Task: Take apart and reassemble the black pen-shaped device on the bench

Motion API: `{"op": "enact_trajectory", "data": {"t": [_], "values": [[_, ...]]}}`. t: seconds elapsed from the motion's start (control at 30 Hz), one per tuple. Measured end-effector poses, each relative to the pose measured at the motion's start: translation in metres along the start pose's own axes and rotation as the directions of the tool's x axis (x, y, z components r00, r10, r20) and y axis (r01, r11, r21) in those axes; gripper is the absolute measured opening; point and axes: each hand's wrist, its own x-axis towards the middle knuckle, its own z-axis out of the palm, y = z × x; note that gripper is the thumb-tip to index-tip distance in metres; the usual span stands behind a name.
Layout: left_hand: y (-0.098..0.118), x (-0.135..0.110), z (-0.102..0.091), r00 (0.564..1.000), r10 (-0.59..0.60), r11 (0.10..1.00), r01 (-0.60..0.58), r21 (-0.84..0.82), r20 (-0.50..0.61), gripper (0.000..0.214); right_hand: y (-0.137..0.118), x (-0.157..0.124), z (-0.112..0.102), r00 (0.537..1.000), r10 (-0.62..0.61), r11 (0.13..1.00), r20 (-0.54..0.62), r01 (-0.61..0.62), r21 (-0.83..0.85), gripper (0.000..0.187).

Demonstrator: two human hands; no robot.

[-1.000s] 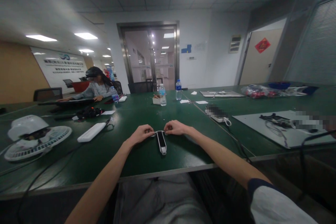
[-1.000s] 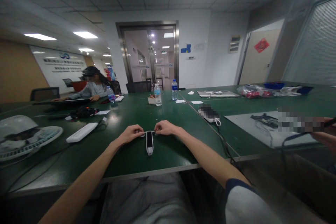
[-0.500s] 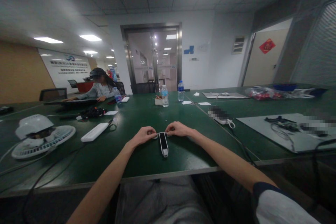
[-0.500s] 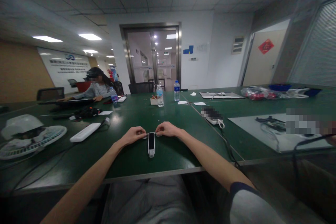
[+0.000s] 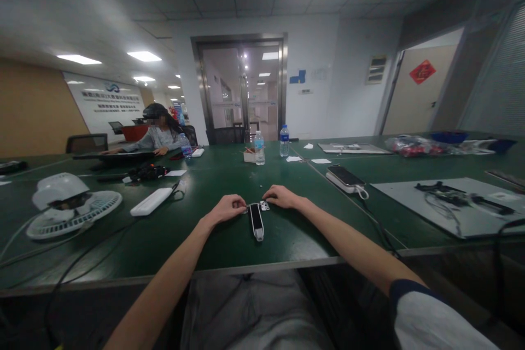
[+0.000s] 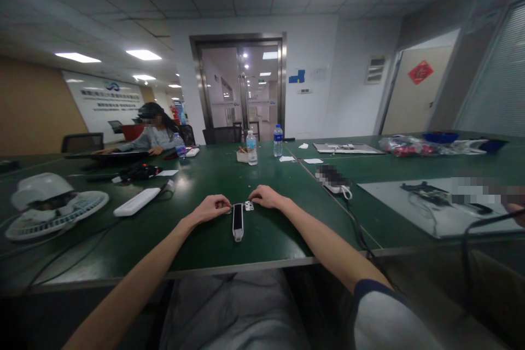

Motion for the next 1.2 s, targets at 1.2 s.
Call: {"op": "enact_trajectory", "data": {"t": [1.2], "values": [[-0.004, 0.002, 0.004, 0.999, 0.028, 0.999, -0.027, 0.022, -0.041, 0.023, -0.029, -0.001, -0.005, 0.999, 0.047, 0.987, -0.019, -0.044, 0.157, 0.015]]}}
